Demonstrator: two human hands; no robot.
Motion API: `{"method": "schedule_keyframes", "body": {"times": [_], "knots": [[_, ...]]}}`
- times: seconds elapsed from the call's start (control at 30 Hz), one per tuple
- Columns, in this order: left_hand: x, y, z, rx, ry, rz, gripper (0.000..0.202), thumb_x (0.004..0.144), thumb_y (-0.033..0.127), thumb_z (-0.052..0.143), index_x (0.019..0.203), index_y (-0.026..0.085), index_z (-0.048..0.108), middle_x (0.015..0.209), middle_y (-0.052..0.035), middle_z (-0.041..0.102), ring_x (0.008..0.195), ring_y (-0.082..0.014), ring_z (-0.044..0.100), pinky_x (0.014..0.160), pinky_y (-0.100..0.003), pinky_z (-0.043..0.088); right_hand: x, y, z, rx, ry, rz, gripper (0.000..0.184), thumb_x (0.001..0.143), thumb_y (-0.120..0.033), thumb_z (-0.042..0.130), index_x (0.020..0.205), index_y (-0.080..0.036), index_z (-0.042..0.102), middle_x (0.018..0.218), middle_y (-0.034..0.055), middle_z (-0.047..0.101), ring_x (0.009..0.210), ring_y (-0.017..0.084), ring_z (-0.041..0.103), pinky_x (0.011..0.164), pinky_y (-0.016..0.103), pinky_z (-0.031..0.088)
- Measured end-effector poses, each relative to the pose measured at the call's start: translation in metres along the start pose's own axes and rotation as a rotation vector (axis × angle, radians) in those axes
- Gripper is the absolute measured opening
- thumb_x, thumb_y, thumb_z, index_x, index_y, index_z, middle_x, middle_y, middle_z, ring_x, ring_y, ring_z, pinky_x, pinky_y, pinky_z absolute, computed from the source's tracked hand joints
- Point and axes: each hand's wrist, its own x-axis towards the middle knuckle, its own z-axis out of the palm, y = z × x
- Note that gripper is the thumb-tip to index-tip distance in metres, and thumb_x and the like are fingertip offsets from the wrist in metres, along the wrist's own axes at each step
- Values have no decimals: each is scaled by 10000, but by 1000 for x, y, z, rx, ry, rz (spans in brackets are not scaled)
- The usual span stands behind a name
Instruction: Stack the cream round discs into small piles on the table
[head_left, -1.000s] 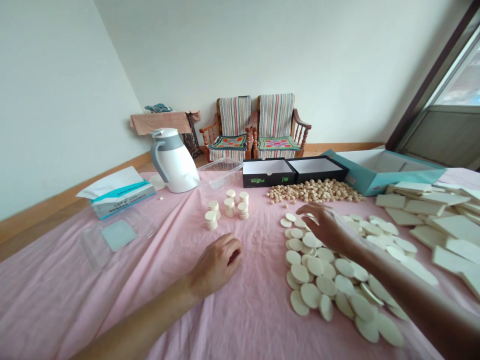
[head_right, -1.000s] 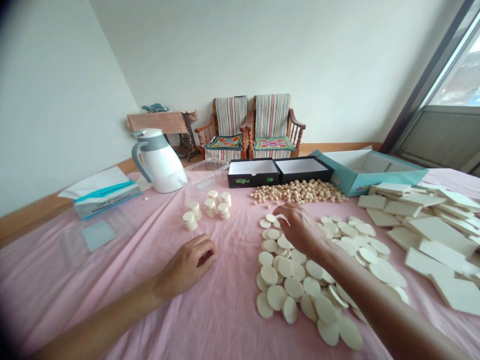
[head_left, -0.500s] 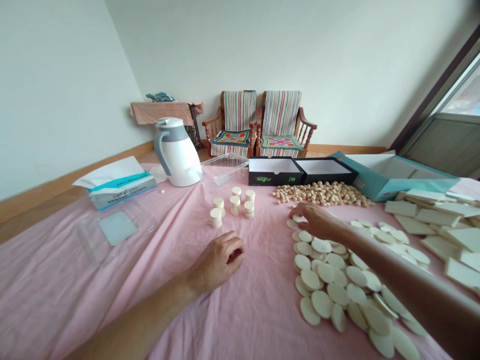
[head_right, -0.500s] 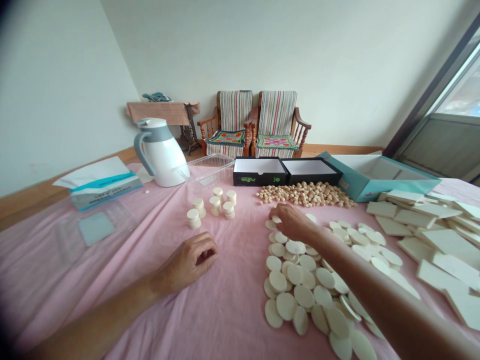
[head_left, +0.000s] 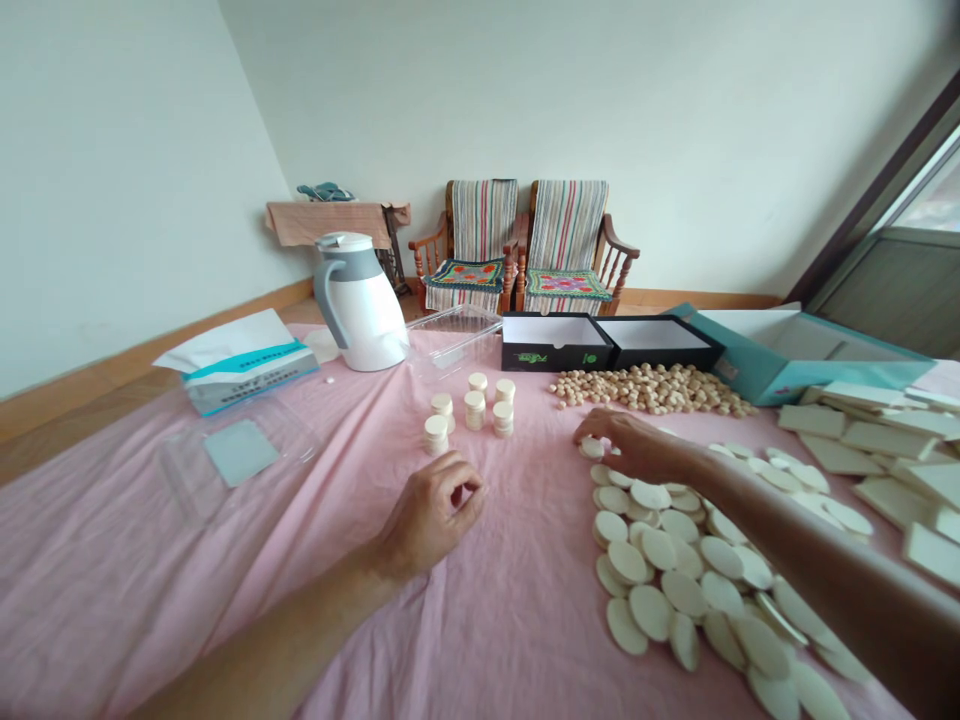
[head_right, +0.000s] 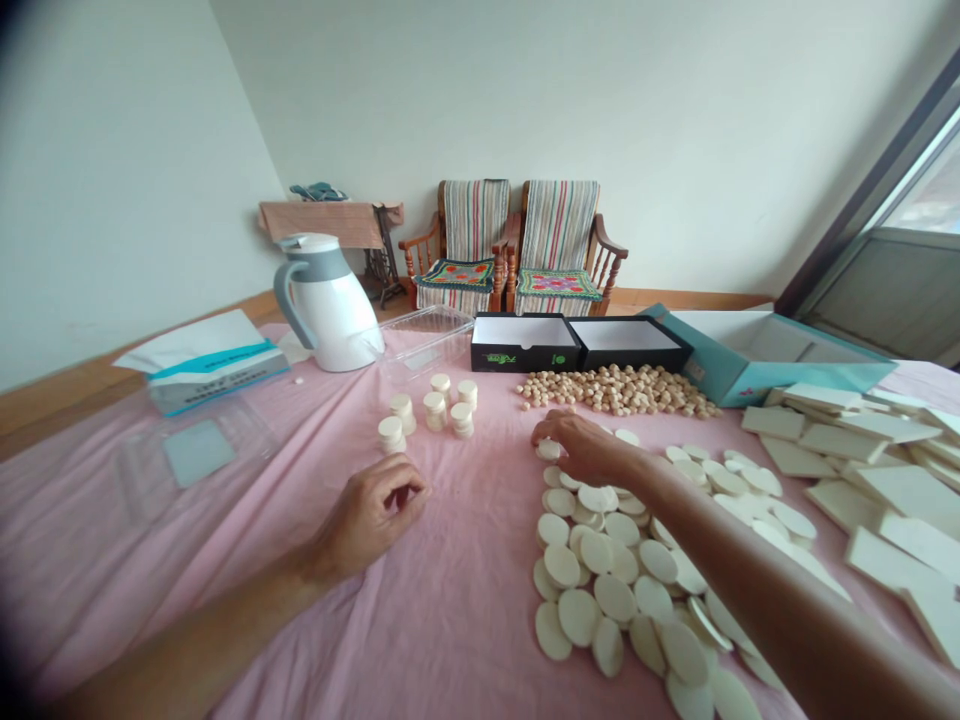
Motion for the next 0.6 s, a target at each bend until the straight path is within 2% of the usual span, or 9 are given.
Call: {"method": "schedule_keyframes", "body": {"times": [0.1, 0.17, 0.23, 0.33, 0.47, 0.6], "knots": [[1, -3, -7, -32, 287, -58, 211, 840, 264, 498, 652, 170, 510, 643, -5, 499, 611, -117, 475, 595, -236, 390, 3, 0, 1, -49, -12, 10, 361, 620, -19, 498, 928, -164, 617, 933, 85, 606, 881, 190, 560, 783, 299, 424], [3, -4, -13, -96, 432, -113, 226, 853, 301, 484, 670, 171, 515, 683, -19, 536, 659, -132, 512, 635, -242, 419, 6, -7, 2, -82, 0, 41, 283, 620, -52, 518, 870, -158, 598, 879, 80, 600, 836, 190, 554, 747, 291, 415], [6, -5, -17, -174, 546, -187, 223, 864, 342, 467, 743, 170, 544, 752, -33, 579, 733, -152, 552, 693, -254, 445, 10, -23, 2, -89, 37, 80, 182, 640, -112, 539, 812, -159, 571, 829, 70, 591, 761, 175, 544, 687, 273, 403], [9, -10, -20, -262, 698, -274, 241, 878, 384, 440, 887, 174, 557, 893, -47, 608, 872, -170, 569, 797, -272, 448, 19, -60, 2, -65, 111, 115, 107, 689, -171, 524, 794, -161, 539, 812, 63, 585, 671, 137, 528, 612, 242, 373], [11, -26, -17, -332, 804, -348, 250, 889, 396, 415, 953, 189, 539, 1025, -50, 586, 989, -166, 538, 854, -273, 433, 40, -111, 11, -113, 132, 128, 144, 747, -221, 485, 855, -144, 540, 780, 79, 606, 631, 144, 538, 559, 249, 344], [10, -40, -12, -403, 808, -408, 274, 892, 413, 390, 938, 186, 537, 1004, -50, 586, 941, -158, 553, 810, -269, 452, 67, -138, 28, -188, 126, 134, 244, 770, -222, 444, 952, -100, 552, 862, 133, 633, 673, 198, 593, 548, 275, 383]]}}
